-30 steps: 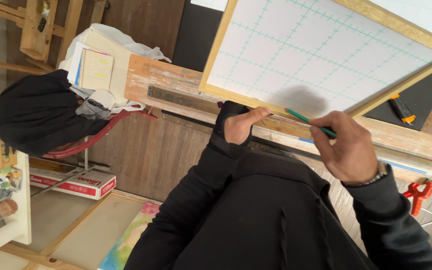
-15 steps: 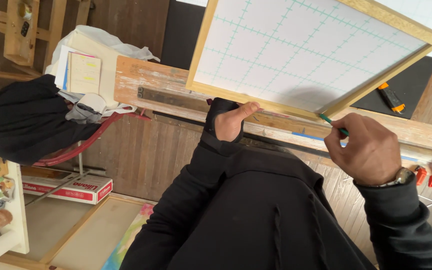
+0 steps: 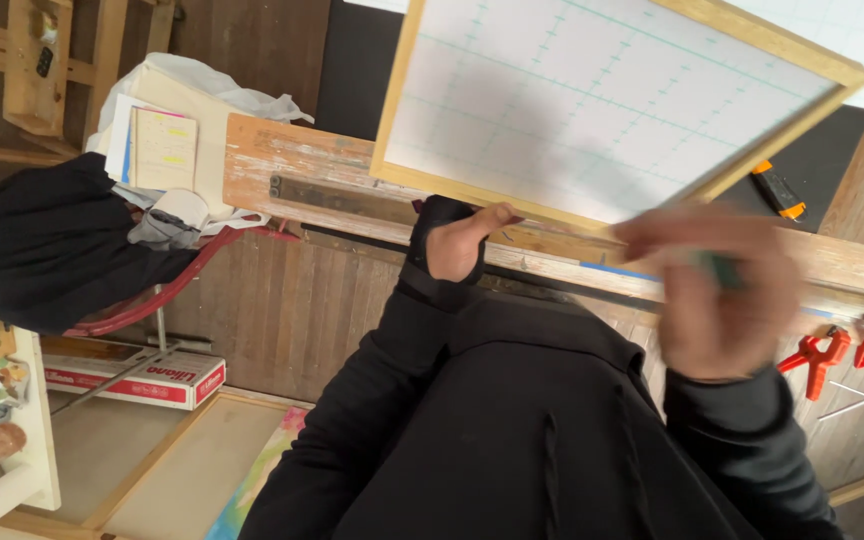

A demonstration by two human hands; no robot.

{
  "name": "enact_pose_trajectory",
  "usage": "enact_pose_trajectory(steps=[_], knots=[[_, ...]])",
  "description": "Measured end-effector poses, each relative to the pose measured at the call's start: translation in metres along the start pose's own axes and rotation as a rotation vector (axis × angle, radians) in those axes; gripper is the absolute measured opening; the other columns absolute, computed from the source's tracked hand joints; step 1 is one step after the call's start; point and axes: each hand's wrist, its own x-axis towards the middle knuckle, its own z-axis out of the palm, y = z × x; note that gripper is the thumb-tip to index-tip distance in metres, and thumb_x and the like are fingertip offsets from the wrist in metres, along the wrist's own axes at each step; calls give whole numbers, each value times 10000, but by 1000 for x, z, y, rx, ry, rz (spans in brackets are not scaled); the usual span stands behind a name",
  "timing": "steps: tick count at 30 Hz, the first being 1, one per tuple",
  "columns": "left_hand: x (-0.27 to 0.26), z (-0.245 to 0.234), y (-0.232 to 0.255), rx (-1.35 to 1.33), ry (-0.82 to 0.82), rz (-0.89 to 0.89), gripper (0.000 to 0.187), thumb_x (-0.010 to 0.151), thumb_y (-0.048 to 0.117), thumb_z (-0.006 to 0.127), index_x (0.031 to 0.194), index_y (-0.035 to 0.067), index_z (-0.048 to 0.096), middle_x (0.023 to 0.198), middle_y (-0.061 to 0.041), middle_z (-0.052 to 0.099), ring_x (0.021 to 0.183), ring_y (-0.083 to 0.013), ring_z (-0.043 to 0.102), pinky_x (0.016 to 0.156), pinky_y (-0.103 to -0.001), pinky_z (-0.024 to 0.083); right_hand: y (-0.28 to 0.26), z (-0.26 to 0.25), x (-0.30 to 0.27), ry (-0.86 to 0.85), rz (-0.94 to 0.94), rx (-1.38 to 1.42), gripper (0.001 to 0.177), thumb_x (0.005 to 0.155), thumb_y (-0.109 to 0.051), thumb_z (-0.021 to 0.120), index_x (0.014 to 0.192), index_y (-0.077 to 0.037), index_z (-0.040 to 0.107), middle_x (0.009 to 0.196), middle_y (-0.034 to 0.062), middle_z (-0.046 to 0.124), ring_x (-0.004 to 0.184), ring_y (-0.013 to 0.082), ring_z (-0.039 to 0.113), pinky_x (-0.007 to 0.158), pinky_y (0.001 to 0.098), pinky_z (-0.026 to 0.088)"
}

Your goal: Cutting a sheet of paper to the correct size for a picture frame using a utility knife and a straight edge.

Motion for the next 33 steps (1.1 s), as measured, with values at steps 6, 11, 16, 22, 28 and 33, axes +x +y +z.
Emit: enact_pose_trajectory(steps=[6,11,16,22,28,33], knots=[[4,-9,0,-143,87,-52,339,1042,178,630,1108,-149,690,1106,-221,730,1050,-293,715,993,-411,582,117,-74,-75,345,106,-62,232,1259,-115,413,1429,26,486,1210,212,668,986,242,676,820,290,543],[11,-28,-39,-293,110,-121,360,1049,179,656,1088,-178,675,1107,-251,702,1075,-315,688,1029,-442,577,164,-57,-89,240,394,-103,331,1245,-129,532,1494,71,444,1333,200,645,1182,230,694,877,294,592],[12,-20,-50,-226,165,-235,426,960,191,693,1232,-122,595,1194,-229,687,1098,-308,683,984,-424,569,185,-18,-107,26,729,-428,379,1058,-255,685,1286,38,611,995,158,760,854,211,752,727,336,594],[6,-9,-58,-76,148,-289,367,955,172,684,1204,-93,634,1158,-179,713,1052,-249,698,942,-374,581,198,-8,-112,-42,798,-559,329,989,-249,746,1062,65,680,803,174,755,695,267,746,646,380,593],[8,-14,-75,347,15,-118,176,977,75,713,1060,-80,723,965,-118,737,891,-209,692,812,-320,565,208,-25,-97,-17,851,-322,318,985,-216,693,1090,83,661,807,178,751,683,236,764,611,338,607],[18,-5,-77,389,-18,-52,128,963,44,739,1041,-57,731,954,-105,736,880,-200,684,795,-316,557,229,-44,-94,-69,890,-251,328,984,-220,677,1101,85,653,801,176,750,672,227,762,602,327,603]])
